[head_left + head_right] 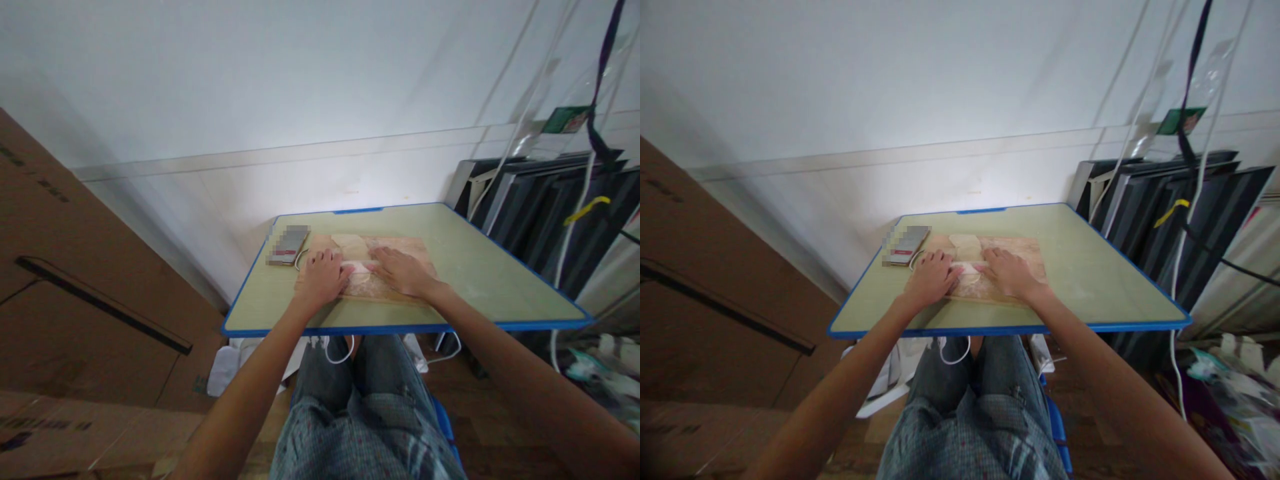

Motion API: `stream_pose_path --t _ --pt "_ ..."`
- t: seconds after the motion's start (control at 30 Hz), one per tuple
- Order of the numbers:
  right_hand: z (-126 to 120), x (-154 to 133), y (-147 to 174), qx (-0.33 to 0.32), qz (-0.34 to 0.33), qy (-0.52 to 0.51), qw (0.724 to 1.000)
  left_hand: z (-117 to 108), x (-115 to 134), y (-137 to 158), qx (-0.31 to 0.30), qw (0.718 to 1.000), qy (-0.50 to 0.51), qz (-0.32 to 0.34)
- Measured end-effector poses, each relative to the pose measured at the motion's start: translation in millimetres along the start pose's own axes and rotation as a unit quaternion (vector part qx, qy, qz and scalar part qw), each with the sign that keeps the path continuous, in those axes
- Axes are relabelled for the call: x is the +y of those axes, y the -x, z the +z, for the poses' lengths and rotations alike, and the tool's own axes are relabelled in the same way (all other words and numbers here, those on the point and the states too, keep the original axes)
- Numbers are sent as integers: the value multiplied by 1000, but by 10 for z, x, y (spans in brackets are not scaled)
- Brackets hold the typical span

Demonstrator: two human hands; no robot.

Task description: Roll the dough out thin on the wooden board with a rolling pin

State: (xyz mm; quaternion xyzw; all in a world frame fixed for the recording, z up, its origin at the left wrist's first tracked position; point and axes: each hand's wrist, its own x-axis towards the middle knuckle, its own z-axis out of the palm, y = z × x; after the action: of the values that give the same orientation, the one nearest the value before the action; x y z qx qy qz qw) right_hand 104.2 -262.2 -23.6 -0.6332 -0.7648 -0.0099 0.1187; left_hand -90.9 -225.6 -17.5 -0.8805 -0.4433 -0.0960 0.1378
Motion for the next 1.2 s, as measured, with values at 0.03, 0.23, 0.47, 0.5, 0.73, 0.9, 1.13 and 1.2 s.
stream_pose_path --t 0.03,0.23,0.47,0.5,0.73,0.9,1.13,1.2 --pt "-1 -25 9 3 16 10 1000 3 2 1 9 1000 -3 -1" --pt "47 -177 65 33 77 91 992 35 64 47 24 999 -4 -26" --pt "70 -204 97 50 61 118 990 -23 236 178 24 997 2 -79" --pt "77 -203 133 61 50 120 990 -40 264 220 21 996 2 -82" --pt "119 -260 464 132 -11 144 981 -98 400 536 18 996 9 -86" --pt "129 -306 591 147 -23 142 979 -101 411 634 16 997 10 -77" --pt "135 -234 661 121 -43 116 985 -135 286 636 -15 999 9 -39" --pt "107 -163 651 113 -66 110 985 -145 201 600 -39 999 8 -11"
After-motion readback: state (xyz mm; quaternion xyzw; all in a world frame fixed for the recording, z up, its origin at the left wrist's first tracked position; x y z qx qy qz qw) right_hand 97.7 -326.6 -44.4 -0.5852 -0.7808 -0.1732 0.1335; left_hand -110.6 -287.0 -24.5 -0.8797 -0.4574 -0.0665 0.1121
